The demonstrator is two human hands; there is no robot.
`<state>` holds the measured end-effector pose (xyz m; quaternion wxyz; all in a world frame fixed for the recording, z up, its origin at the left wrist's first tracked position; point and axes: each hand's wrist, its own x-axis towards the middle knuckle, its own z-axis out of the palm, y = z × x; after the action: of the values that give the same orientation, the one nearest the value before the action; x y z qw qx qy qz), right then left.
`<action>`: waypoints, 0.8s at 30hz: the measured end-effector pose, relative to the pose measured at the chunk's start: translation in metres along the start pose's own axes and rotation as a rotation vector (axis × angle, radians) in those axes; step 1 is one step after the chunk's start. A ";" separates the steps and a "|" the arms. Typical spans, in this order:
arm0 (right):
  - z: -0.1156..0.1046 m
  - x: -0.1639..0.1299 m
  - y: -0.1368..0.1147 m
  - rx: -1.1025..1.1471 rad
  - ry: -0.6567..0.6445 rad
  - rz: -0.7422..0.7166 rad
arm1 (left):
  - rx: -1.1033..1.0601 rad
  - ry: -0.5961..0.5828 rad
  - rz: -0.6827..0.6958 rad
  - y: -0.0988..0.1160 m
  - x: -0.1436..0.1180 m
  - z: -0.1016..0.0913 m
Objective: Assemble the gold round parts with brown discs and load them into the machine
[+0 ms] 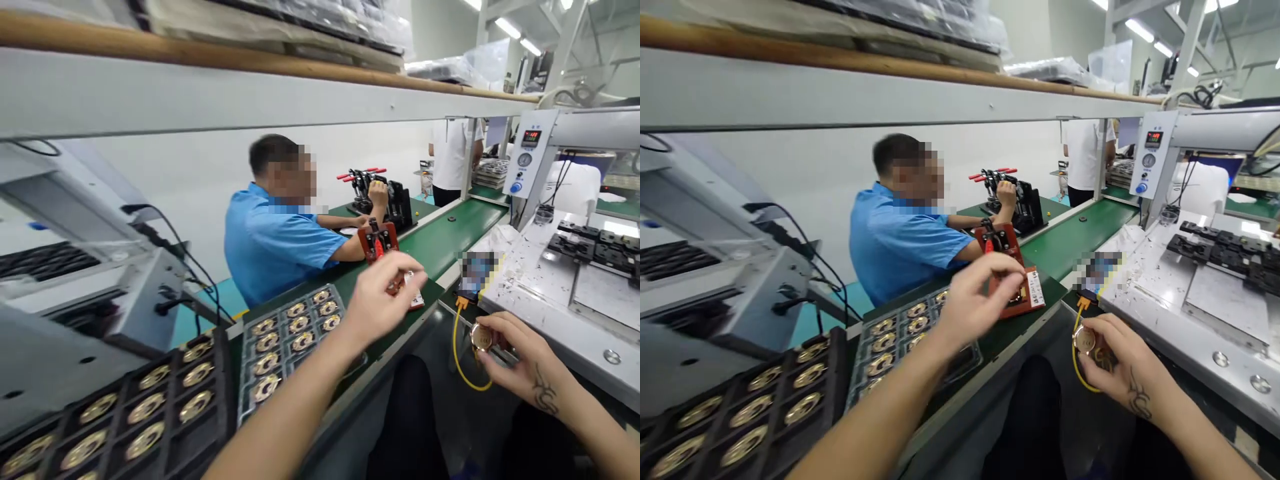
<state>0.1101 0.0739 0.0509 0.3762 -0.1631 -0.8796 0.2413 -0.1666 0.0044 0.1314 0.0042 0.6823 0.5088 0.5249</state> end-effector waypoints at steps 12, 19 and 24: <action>0.032 0.065 0.026 0.086 0.083 0.035 | 0.017 0.204 -0.006 -0.044 0.112 -0.058; 0.076 0.089 0.060 0.119 -0.040 0.063 | 0.248 -0.079 -0.529 -0.104 0.054 -0.099; 0.116 0.109 0.076 0.108 -0.114 0.048 | 0.184 -0.429 -0.635 -0.131 -0.037 -0.049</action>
<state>-0.0404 0.1531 0.0035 0.3278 -0.1495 -0.8812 0.3061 -0.2895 0.0158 0.0564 0.2114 0.5828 0.7270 0.2953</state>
